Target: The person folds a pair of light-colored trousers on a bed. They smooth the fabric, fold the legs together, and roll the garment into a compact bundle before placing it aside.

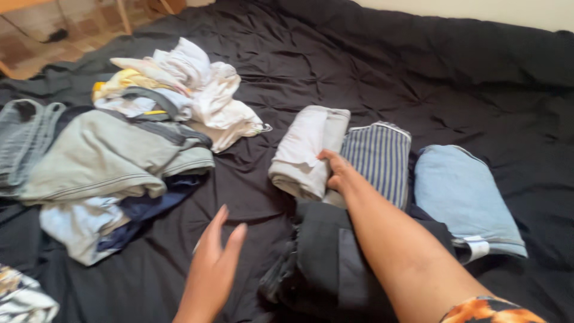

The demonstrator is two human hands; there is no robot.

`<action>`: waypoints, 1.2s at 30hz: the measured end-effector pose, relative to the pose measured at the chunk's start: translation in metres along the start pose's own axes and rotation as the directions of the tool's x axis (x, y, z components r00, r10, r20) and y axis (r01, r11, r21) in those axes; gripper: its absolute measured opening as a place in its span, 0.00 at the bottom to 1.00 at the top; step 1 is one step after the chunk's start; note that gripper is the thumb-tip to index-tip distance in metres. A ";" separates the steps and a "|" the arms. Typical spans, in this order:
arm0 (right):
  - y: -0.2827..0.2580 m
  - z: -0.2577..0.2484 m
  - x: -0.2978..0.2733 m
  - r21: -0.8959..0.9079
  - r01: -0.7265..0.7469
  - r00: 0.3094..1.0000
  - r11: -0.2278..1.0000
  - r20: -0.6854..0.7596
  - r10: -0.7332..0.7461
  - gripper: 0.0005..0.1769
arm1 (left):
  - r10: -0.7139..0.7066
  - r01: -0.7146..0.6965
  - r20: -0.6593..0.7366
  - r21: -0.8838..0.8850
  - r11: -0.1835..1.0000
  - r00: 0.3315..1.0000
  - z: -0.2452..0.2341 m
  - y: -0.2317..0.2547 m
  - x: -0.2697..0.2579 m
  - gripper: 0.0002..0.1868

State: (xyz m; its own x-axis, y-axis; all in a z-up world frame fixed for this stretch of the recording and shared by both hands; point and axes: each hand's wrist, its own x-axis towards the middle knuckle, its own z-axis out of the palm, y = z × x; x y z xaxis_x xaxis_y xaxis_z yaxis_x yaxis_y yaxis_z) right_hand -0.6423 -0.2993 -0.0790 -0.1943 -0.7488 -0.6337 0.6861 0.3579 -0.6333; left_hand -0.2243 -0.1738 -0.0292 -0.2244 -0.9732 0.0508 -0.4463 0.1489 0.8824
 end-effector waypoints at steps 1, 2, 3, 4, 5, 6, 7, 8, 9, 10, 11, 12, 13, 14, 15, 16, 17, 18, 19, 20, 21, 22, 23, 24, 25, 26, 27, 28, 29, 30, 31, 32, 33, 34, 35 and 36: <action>0.001 0.002 -0.005 0.007 0.002 1.000 1.000 -0.014 -0.001 0.32 | 0.066 -0.067 0.062 0.016 0.998 0.996 0.015 0.037 0.022 0.38; -0.001 0.007 -0.008 0.007 0.001 1.000 1.000 -0.019 -0.001 0.31 | 0.129 -0.132 0.113 0.027 0.991 0.985 0.028 0.069 0.042 0.40; -0.003 0.010 -0.011 0.020 -0.001 0.999 1.000 -0.036 0.002 0.31 | 0.208 -0.209 0.130 0.000 0.978 0.969 0.043 0.096 0.064 0.39; -0.002 0.012 -0.013 0.028 -0.010 0.999 1.000 -0.048 0.012 0.31 | 0.278 -0.278 0.140 -0.026 0.960 0.950 0.057 0.116 0.084 0.39; -0.001 0.014 -0.015 0.036 -0.019 0.998 0.999 -0.061 0.022 0.30 | 0.297 -0.298 0.153 -0.020 0.954 0.942 0.074 0.131 0.102 0.39; 0.000 0.015 -0.016 0.051 -0.020 0.998 0.999 -0.054 0.023 0.30 | 0.316 -0.318 0.163 -0.015 0.948 0.935 0.089 0.140 0.119 0.40; 0.000 0.015 -0.016 0.065 -0.021 0.999 0.998 -0.048 0.024 0.30 | 0.322 -0.324 0.174 -0.016 0.946 0.931 0.105 0.147 0.134 0.40; 0.000 0.015 -0.016 0.082 -0.021 0.999 0.996 -0.041 0.024 0.30 | 0.330 -0.333 0.185 -0.017 0.943 0.925 0.119 0.151 0.149 0.40; 0.000 0.015 -0.015 0.076 -0.019 0.999 0.997 -0.041 0.023 0.30 | 0.345 -0.353 0.194 0.006 0.936 0.918 0.132 0.151 0.161 0.40; 0.001 0.014 -0.014 0.075 -0.018 0.999 0.997 -0.041 0.021 0.29 | 0.360 -0.374 0.208 0.031 0.927 0.909 0.142 0.150 0.172 0.40; 0.003 0.014 -0.014 0.075 -0.016 0.999 0.997 -0.041 0.019 0.29 | 0.375 -0.396 0.223 0.056 0.917 0.900 0.148 0.147 0.179 0.40; 0.004 0.015 -0.014 0.082 -0.004 0.999 0.997 -0.040 0.008 0.29 | 0.317 -0.359 0.272 0.122 0.925 0.908 0.152 0.144 0.182 0.39; 0.005 0.015 -0.016 0.089 0.007 0.999 0.996 -0.039 -0.004 0.28 | 0.256 -0.325 0.317 0.187 0.927 0.913 0.155 0.142 0.183 0.39; 0.005 0.015 -0.019 0.094 0.020 0.999 0.995 -0.039 -0.017 0.28 | 0.192 -0.292 0.357 0.251 0.923 0.914 0.157 0.141 0.182 0.39; 0.006 0.015 -0.023 0.089 -0.007 0.999 0.996 -0.044 0.011 0.28 | 0.149 -0.301 0.410 0.338 0.891 0.900 0.159 0.141 0.178 0.39; 0.005 0.018 -0.027 0.088 -0.032 0.998 0.996 -0.045 0.036 0.29 | 0.103 -0.319 0.458 0.423 0.848 0.883 0.158 0.143 0.175 0.40; 0.002 0.021 -0.031 0.086 -0.056 0.997 0.995 -0.047 0.060 0.30 | 0.053 -0.338 0.499 0.501 0.797 0.865 0.158 0.145 0.171 0.40; 0.001 0.025 -0.033 0.074 -0.043 0.994 0.996 -0.097 0.050 0.30 | -0.032 -0.337 0.535 0.575 0.745 0.844 0.158 0.147 0.169 0.40; 0.000 0.029 -0.034 0.062 -0.030 0.988 0.998 -0.147 0.039 0.30 | -0.120 -0.339 0.559 0.644 0.686 0.820 0.160 0.150 0.165 0.40; 0.001 0.027 -0.037 0.049 -0.019 0.978 0.999 -0.208 0.029 0.30 | -0.210 -0.347 0.580 0.698 0.626 0.787 0.164 0.153 0.160 0.40; 0.001 0.028 -0.037 0.038 0.005 0.972 0.999 -0.237 0.004 0.32 | -0.198 -0.353 0.571 0.705 0.615 0.797 0.164 0.154 0.161 0.41; 0.002 0.026 -0.037 0.026 0.025 0.963 0.999 -0.269 -0.017 0.35 | -0.188 -0.357 0.564 0.710 0.607 0.804 0.165 0.155 0.159 0.41; 0.003 0.023 -0.037 0.013 0.045 0.953 0.999 -0.301 -0.040 0.37 | -0.179 -0.360 0.558 0.716 0.598 0.811 0.167 0.156 0.156 0.42; 0.001 0.024 -0.034 -0.183 0.290 0.895 0.939 -0.294 -0.334 0.42 | -0.189 -0.349 0.560 0.708 0.614 0.806 0.166 0.158 0.158 0.42; 0.002 0.024 -0.032 -0.362 0.504 0.768 0.784 -0.227 -0.598 0.46 | -0.199 -0.337 0.564 0.701 0.629 0.802 0.167 0.160 0.158 0.42; 0.005 0.025 -0.029 -0.507 0.661 0.588 0.554 -0.109 -0.801 0.51 | -0.214 -0.323 0.567 0.696 0.642 0.796 0.165 0.159 0.155 0.42; 0.005 0.024 -0.026 -0.673 0.662 0.455 0.330 0.011 -0.891 0.52 | -0.217 -0.320 0.560 0.703 0.635 0.800 0.166 0.159 0.153 0.43; 0.005 0.022 -0.025 -0.789 0.609 0.328 0.084 0.154 -0.932 0.53 | -0.220 -0.321 0.558 0.709 0.628 0.800 0.168 0.160 0.151 0.44; 0.006 0.021 -0.024 -0.844 0.509 0.217 -0.169 0.316 -0.924 0.54 | -0.224 -0.323 0.556 0.715 0.620 0.801 0.169 0.160 0.149 0.44; 0.004 0.021 -0.021 -0.901 0.420 0.416 -0.113 0.301 -0.858 0.50 | -0.225 -0.313 0.565 0.697 0.645 0.794 0.169 0.159 0.152 0.43; 0.002 0.021 -0.018 -0.946 0.316 0.596 -0.076 0.260 -0.760 0.46 | -0.226 -0.303 0.574 0.678 0.670 0.787 0.168 0.157 0.157 0.41; 0.002 0.021 -0.017 -0.978 0.197 0.756 -0.062 0.192 -0.626 0.43 | -0.232 -0.287 0.586 0.656 0.698 0.776 0.168 0.154 0.157 0.40; 0.002 0.020 -0.017 -0.981 0.182 0.776 -0.062 0.182 -0.603 0.44 | -0.230 -0.285 0.588 0.651 0.704 0.776 0.169 0.152 0.155 0.41; 0.000 0.023 -0.014 -0.984 0.169 0.793 -0.058 0.171 -0.584 0.46 | -0.225 -0.289 0.590 0.648 0.705 0.776 0.169 0.150 0.156 0.42; -0.002 0.026 -0.011 -0.986 0.156 0.810 -0.054 0.159 -0.565 0.48 | -0.220 -0.292 0.591 0.645 0.706 0.776 0.169 0.149 0.157 0.43; 0.000 0.025 -0.010 -0.987 0.145 0.815 -0.066 0.157 -0.558 0.48 | -0.227 -0.315 0.579 0.685 0.657 0.783 0.172 0.148 0.152 0.41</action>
State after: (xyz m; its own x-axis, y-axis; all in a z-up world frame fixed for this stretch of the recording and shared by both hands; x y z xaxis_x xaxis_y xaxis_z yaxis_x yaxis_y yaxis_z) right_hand -0.6233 -0.3059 -0.0617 -0.4309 -0.8975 -0.0936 -0.7654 0.4185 -0.4889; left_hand -0.4733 -0.2695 0.0289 -0.5755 -0.6948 -0.4314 -0.8158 0.5245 0.2436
